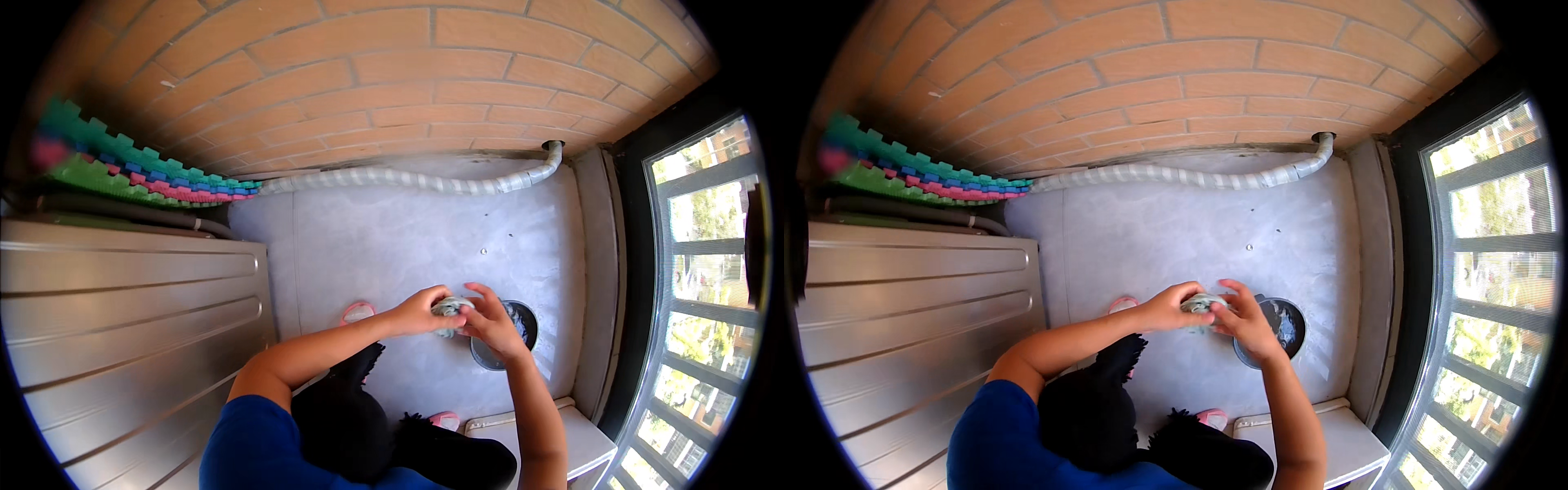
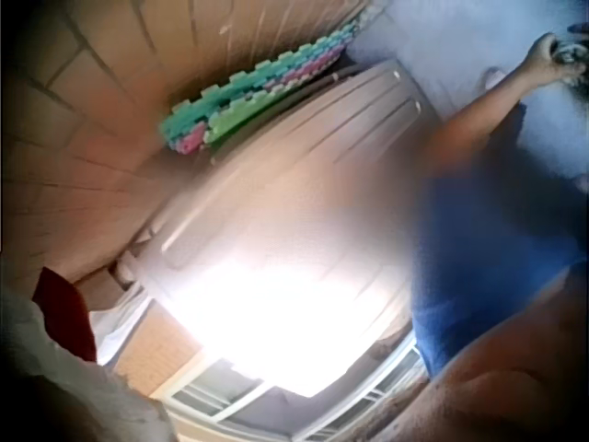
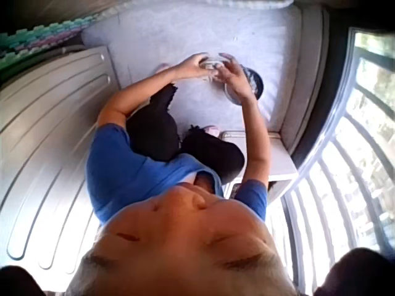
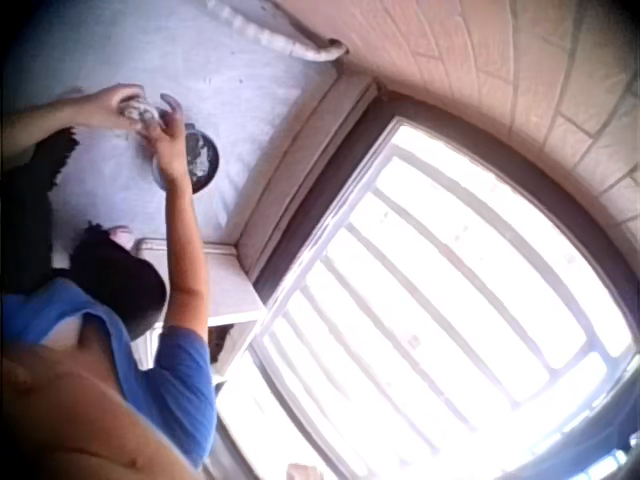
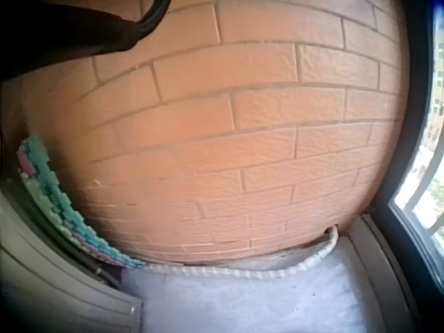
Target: The person kneels on a balcony floor and uses a wet cloth to wipe a long, insulated pipe running along the wall. They repeatedly dip the cloth into a bucket of water to clean the pipe's surface.
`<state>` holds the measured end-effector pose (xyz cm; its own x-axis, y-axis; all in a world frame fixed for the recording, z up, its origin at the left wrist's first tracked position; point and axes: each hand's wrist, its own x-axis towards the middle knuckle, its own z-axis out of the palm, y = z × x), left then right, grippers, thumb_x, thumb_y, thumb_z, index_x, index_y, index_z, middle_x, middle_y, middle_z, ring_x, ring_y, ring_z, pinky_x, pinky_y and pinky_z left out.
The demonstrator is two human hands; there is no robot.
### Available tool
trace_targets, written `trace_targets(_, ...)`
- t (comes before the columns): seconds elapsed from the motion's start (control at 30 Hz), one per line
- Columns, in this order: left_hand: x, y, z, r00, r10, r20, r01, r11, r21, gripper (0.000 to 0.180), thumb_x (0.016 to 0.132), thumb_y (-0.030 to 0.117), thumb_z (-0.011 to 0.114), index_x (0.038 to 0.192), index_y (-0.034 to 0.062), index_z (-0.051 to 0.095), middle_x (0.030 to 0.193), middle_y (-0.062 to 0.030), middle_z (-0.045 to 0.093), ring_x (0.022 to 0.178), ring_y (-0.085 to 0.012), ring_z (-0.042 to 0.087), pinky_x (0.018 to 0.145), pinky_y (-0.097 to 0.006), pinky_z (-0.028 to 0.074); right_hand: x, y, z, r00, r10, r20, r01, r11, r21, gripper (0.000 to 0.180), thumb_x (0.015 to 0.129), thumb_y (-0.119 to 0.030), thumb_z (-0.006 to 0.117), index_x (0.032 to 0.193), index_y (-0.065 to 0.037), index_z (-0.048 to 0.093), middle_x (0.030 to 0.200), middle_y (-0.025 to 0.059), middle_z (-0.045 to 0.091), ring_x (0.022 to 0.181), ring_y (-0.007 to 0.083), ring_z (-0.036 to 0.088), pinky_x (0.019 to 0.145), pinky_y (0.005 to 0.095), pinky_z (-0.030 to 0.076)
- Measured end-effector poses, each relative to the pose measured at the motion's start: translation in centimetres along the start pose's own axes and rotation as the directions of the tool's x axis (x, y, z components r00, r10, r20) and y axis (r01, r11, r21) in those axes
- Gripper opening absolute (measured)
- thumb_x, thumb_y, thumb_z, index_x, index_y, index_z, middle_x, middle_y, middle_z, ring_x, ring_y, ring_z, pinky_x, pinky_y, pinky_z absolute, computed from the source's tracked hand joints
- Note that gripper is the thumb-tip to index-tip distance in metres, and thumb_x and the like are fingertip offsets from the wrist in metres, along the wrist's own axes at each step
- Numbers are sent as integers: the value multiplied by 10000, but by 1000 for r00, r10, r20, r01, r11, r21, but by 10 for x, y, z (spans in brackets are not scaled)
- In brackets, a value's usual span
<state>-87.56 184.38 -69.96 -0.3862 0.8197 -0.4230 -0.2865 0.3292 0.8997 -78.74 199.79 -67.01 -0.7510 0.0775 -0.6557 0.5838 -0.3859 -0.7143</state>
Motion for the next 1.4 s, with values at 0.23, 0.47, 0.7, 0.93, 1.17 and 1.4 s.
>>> trace_targets(0.23,-18,-4,-46,984,-177,-2,177,984,-10,355,771,246,646,994,6,510,797,-5,530,728,-72,491,642,-238,426,50,6,23,993,-6,117,-21,973,231,361,879,-353,454,1119,-83,470,1049,88,503,988,187,495,779,350,461)
trace_targets(0.47,-38,11,-76,952,-279,-125,284,959,22,313,810,250,585,963,-15,519,800,-33,546,725,-86,497,654,-252,421,80,-14,27,896,118,428,-360,758,545,428,879,-396,437,1155,-69,453,1138,96,481,1028,211,480,858,407,436)
trace_targets(0.7,-44,-44,-132,860,-267,-434,242,964,-113,271,800,157,616,1026,30,534,907,-31,550,816,-102,513,694,-243,416,135,25,38,995,66,70,-69,997,33,205,885,-150,476,1022,-6,527,892,40,549,797,116,535,747,312,501)
trace_targets(0.93,-30,-95,-202,476,-221,-851,368,929,-35,374,770,170,639,1102,91,487,1000,-66,552,812,-134,552,655,-281,462,194,26,77,875,-396,-278,173,793,-584,247,821,-27,464,1053,53,496,914,124,529,861,238,506,802,347,459)
trace_targets(1.17,-46,-109,-242,637,-399,-660,219,914,-341,444,795,188,591,1165,26,406,1129,-148,484,946,-236,534,799,-338,449,223,62,120,645,-707,290,366,-47,-929,357,750,-116,525,1100,-42,523,1149,193,456,1106,391,375,944,522,282)
trace_targets(1.4,9,-72,-274,764,-448,-463,-374,276,-885,736,838,272,558,1313,-29,83,1298,-237,258,1195,-364,329,1008,-443,304,259,70,166,672,-641,372,441,-58,-896,394,794,-175,465,1184,-127,499,1282,214,350,1213,484,211,985,592,157)
